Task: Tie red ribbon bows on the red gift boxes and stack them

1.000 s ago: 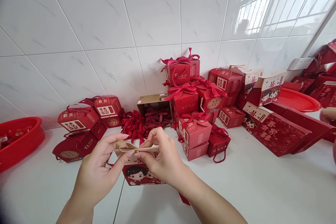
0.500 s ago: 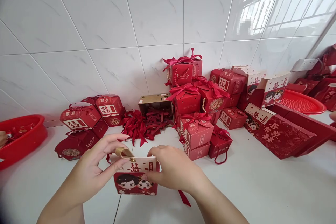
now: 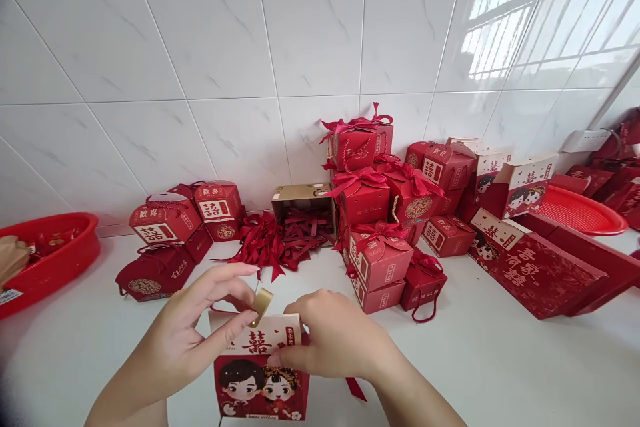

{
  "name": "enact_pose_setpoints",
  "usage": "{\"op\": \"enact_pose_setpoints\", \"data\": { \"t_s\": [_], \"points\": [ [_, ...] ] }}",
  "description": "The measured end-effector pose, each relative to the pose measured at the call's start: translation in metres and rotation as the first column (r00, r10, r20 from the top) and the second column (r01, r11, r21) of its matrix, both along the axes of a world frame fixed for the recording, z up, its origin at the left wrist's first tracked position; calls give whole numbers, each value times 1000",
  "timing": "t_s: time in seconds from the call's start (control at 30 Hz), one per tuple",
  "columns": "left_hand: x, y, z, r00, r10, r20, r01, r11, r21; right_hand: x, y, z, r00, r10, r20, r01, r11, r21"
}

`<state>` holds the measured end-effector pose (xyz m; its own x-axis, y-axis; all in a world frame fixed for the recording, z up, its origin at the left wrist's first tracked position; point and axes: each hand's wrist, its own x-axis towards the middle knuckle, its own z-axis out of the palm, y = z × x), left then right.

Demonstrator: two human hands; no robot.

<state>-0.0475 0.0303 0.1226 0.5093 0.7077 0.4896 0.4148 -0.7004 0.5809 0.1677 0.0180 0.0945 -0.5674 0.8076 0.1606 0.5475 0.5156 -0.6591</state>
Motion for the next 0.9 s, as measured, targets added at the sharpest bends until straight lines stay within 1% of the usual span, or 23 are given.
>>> {"op": "enact_pose_setpoints", "data": {
  "t_s": [0.1, 0.17, 0.3, 0.37, 0.43, 0.5, 0.6, 0.7, 0.77, 0.83, 0.9],
  "points": [
    [3, -1, 0, 999, -29, 29, 29, 999, -21, 3, -1, 4, 998, 15, 59, -12, 998, -58],
    [4, -2, 0, 998, -29, 60, 31, 999, -35, 4, -1, 6, 997, 7, 71, -2, 998, -68],
    [4, -5, -2, 979, 25, 202, -10, 997, -78, 4, -2, 8, 999, 22, 37, -20, 998, -65],
    [3, -5, -4, 975, 31, 221, -14, 997, -78, 4, -3, 9, 999, 34, 25, -33, 998, -59],
    [0, -5, -4, 984, 20, 177, -11, 998, -54, 4, -4, 10, 999, 34, 34, -33, 999, -42],
    [-4, -7, -3, 994, 1, 107, -1, 1000, 2, 5, -4, 10, 998, 23, 66, -21, 1000, -21],
    [-6, -14, 4, 998, -44, -51, 48, 995, 91, 7, -5, 7, 990, 30, 140, -30, 1000, -1],
    [-3, -23, 11, 968, -134, -212, 156, 983, 92, 8, -6, 2, 973, 104, 207, -104, 995, -10],
    [1, -26, 14, 945, -200, -260, 226, 971, 75, 8, -6, -1, 963, 154, 223, -151, 988, -30],
    [3, -26, 15, 939, -218, -264, 242, 968, 63, 8, -6, -3, 958, 185, 222, -177, 983, -52],
    [4, -24, 14, 944, -197, -266, 217, 975, 48, 8, -6, -4, 954, 203, 220, -191, 979, -73]
  ]
}}
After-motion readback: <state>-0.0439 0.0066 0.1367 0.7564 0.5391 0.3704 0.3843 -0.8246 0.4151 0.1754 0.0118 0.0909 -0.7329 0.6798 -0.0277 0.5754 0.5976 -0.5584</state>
